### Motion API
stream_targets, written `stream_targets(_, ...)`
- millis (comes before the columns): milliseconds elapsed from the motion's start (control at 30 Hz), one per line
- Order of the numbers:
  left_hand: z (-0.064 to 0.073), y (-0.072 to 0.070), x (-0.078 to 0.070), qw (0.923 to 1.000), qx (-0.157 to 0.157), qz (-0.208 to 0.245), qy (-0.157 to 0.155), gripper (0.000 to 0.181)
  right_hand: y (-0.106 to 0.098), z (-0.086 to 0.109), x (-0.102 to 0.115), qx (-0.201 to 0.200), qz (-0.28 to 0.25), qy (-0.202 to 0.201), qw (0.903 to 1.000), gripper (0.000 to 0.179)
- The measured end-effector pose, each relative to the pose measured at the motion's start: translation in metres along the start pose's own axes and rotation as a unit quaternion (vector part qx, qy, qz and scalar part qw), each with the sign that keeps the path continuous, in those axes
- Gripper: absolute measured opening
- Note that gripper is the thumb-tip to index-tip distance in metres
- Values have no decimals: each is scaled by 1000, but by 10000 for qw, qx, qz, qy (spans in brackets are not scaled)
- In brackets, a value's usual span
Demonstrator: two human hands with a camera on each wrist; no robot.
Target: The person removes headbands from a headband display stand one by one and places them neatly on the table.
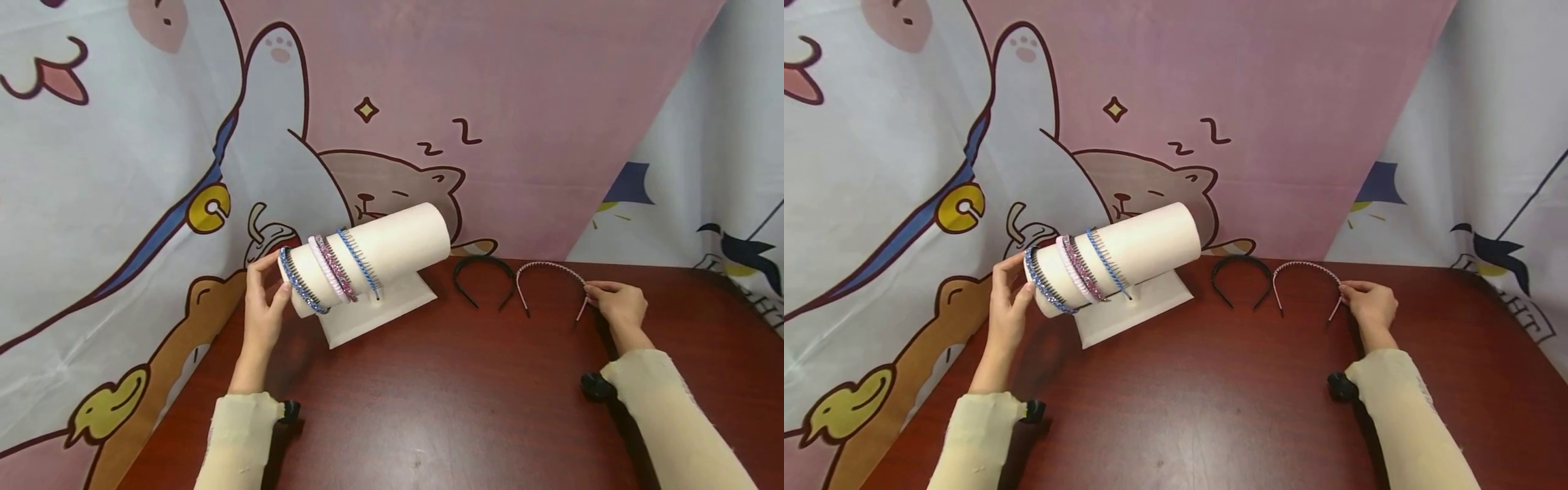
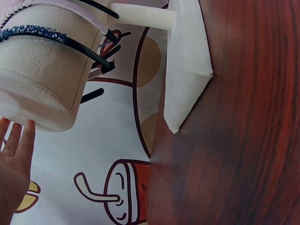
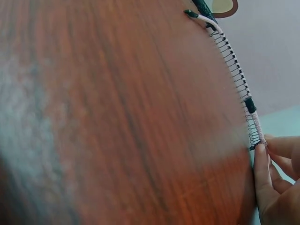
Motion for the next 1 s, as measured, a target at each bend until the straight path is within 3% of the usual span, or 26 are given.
stream_targets(167,1,1,-5,10000,5,-11,-17,58,2,-1,0,265,-589,205,9977,23)
stream_targets(267,1,1,-5,10000,12,12,12,58,4,-2,0,494,-1284,493,9893,37)
stream_targets(400,-2,0,-1,9999,21,89,132,58,5,-3,1,761,-1779,700,9786,39)
stream_targets(1000,-2,0,-3,9999,71,135,78,58,6,-2,0,1080,-2716,1282,9477,38)
Point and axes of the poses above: each hand's wrist, its own z-axis away from the middle knuckle, its own y-axis out of the palm, x = y × z, the point moved 7 cm from there along -z, towards the middle knuckle, and after that the axes turned 10 degrees about -x, right-handed, at the moved point
